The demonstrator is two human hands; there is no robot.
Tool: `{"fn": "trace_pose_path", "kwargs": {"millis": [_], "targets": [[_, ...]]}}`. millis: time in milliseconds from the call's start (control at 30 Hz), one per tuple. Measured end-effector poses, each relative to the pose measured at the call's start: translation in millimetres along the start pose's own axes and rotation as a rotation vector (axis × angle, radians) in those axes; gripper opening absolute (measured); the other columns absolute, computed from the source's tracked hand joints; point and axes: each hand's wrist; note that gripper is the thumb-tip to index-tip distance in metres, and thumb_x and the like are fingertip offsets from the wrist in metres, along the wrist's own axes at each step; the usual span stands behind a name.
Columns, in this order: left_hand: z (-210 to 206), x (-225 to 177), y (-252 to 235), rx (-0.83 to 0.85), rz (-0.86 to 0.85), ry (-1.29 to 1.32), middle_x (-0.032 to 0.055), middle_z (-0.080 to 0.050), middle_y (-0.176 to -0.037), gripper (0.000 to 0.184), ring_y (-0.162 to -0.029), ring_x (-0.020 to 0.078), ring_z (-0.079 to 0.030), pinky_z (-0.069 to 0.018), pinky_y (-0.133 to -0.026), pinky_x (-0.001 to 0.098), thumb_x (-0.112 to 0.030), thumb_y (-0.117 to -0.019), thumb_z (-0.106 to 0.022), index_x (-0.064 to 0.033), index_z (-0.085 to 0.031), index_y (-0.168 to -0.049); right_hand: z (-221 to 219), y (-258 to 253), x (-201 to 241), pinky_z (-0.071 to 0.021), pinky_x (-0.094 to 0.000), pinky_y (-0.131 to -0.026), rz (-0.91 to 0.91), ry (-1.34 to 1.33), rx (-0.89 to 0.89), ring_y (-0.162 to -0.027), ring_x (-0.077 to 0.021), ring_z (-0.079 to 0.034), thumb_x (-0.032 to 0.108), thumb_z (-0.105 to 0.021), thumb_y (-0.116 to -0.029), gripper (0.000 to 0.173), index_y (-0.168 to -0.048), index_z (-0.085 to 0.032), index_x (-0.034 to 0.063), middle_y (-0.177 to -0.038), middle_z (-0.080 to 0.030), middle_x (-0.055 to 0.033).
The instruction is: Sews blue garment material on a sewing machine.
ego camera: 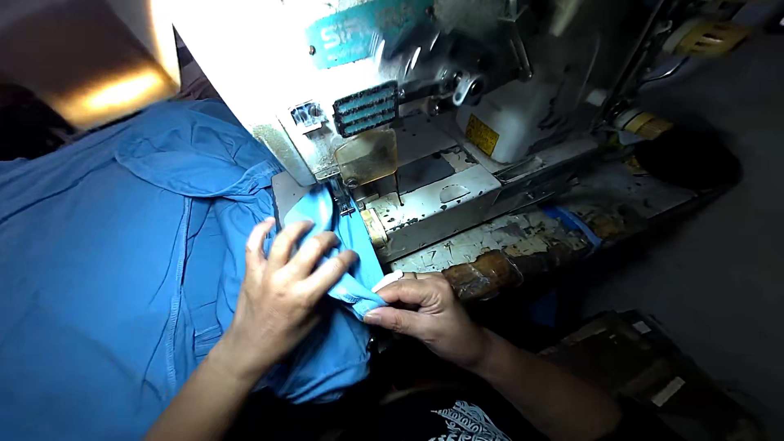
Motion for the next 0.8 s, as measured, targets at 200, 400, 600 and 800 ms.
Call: {"fn": "trace_pose_path", "kwargs": {"millis": [200,400,600,800], "targets": [[10,7,-8,-0.024,0.049,-0.102,0.0073,-0.073,-0.106,0.026,-0.122,0.0388,-0.058,-0.0241,-0.108,0.0690,-0.009,-0.0903,-0.055,-0.0178,-0.079,-0.094,0,5,-10,-0.0532,-0.0113,-0.066,0.012,0.020,-0.034,-0.070,0.0040,-0.063,0.009,-0.071,-0.0948,0.013,-0.090,-0.075,-0.0029,-0.083,-0.073,-0.0040],[10,23,-29,-0.008,0.038,-0.135,0.0089,-0.072,-0.106,0.021,-0.121,0.0406,-0.058,-0.0238,-0.108,0.0701,-0.010,-0.0873,-0.056,-0.0142,-0.076,-0.089,-1,-18,-30,-0.0545,-0.0125,-0.065,0.016,0.062,-0.097,-0.069,0.0038,-0.064,0.011,-0.071,-0.0948,0.016,-0.090,-0.076,-0.0035,-0.083,-0.073,-0.0038],[0,-11,-13,-0.054,0.234,-0.070,0.0102,-0.071,-0.122,0.026,-0.138,0.0463,-0.046,-0.0195,-0.111,0.0759,-0.011,-0.0918,-0.053,-0.0159,-0.077,-0.100,5,-31,-33,-0.0554,-0.0140,-0.070,-0.021,0.114,0.047,-0.076,0.0015,-0.066,0.011,-0.070,-0.0961,0.016,-0.095,-0.077,-0.0027,-0.090,-0.075,-0.0055],[-83,-22,29,-0.466,0.308,-0.012,-0.0076,-0.065,-0.132,0.014,-0.147,0.0236,-0.035,-0.0105,-0.122,0.0509,-0.033,-0.0986,-0.060,-0.0308,-0.071,-0.106,97,-27,40,-0.0579,-0.0237,-0.091,0.315,0.724,0.067,-0.102,-0.0060,-0.071,0.022,-0.062,-0.1030,0.017,-0.105,-0.075,0.0118,-0.104,-0.077,-0.0001]]}}
Point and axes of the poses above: each hand's wrist, its own y-axis away from the middle knuckle, its own z-axis out of the back of the hand, x = y × z
